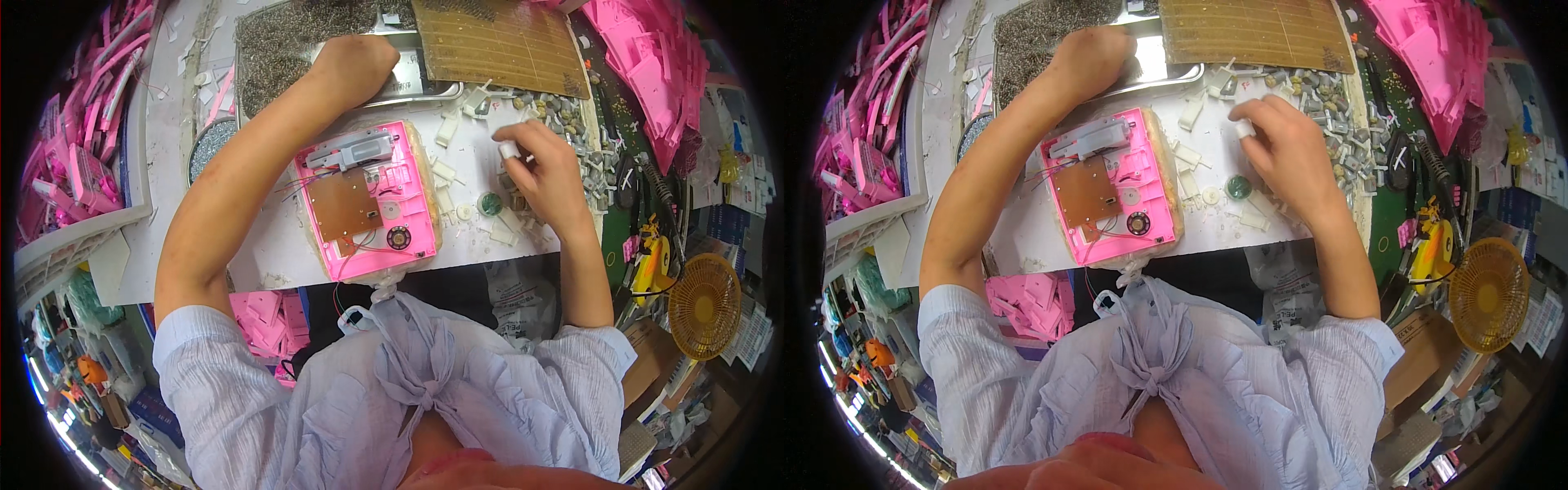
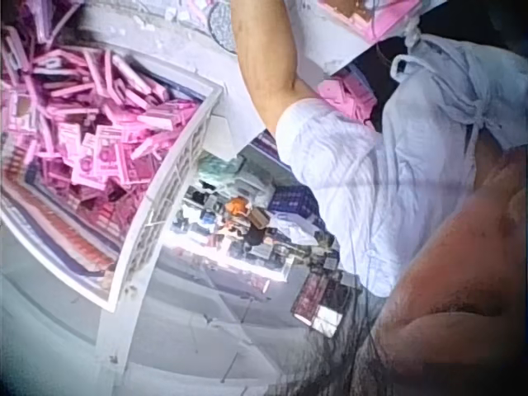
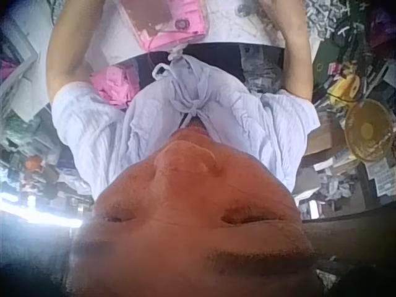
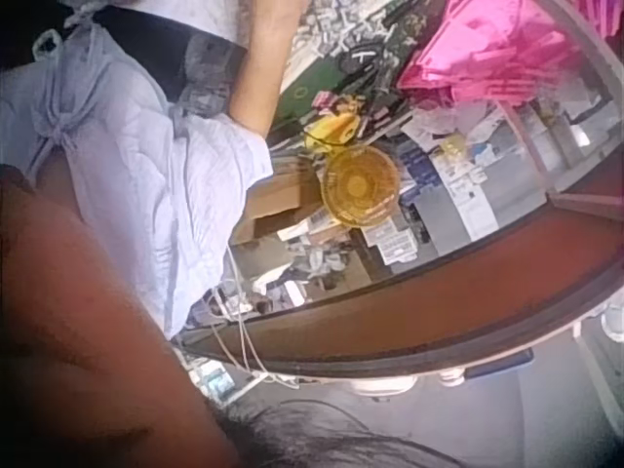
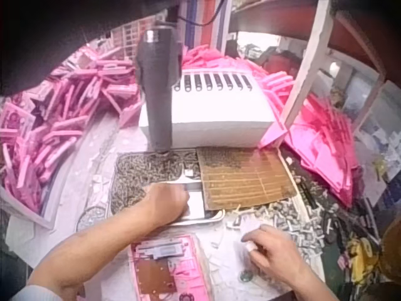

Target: Assembling a pink toy piano by soldering components and fastening screws.

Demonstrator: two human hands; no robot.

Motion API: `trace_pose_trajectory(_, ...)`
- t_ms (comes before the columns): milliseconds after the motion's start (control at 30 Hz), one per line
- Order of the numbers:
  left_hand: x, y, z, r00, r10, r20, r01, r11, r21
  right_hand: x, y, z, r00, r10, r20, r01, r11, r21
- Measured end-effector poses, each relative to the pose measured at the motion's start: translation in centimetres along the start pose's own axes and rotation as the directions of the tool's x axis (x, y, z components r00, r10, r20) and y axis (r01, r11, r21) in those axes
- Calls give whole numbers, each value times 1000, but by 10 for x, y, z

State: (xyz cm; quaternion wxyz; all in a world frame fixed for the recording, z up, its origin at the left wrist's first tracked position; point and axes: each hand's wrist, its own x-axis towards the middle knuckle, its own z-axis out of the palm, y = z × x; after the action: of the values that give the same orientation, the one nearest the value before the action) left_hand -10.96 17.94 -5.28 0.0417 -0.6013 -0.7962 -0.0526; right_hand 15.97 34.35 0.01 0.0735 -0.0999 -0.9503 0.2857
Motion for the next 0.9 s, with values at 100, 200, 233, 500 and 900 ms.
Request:
trace_pose_trajectory(100, -3, 4, -5, 979, 2, -205, -42, 981, -191, -18, 1, 2, 990, 95, -109, -73, 979, 190)
trace_pose_trajectory(200, -18, 9, -16, 950, -179, -255, 77, 928, -366, -28, -12, 5, 989, 103, -111, -53, 921, 385)
trace_pose_trajectory(233, -26, 12, -21, 940, -255, -227, 149, 904, -401, -30, -18, 8, 992, 107, -70, -65, 892, 447)
trace_pose_trajectory(500, -126, 80, -79, 801, -474, 366, 200, -364, -910, -24, -69, 41, 900, -249, -357, 404, 784, 471)
trace_pose_trajectory(900, -201, 141, -48, 820, -370, 438, 153, -595, -789, -38, -82, 55, 824, -556, -108, 560, 771, 303)
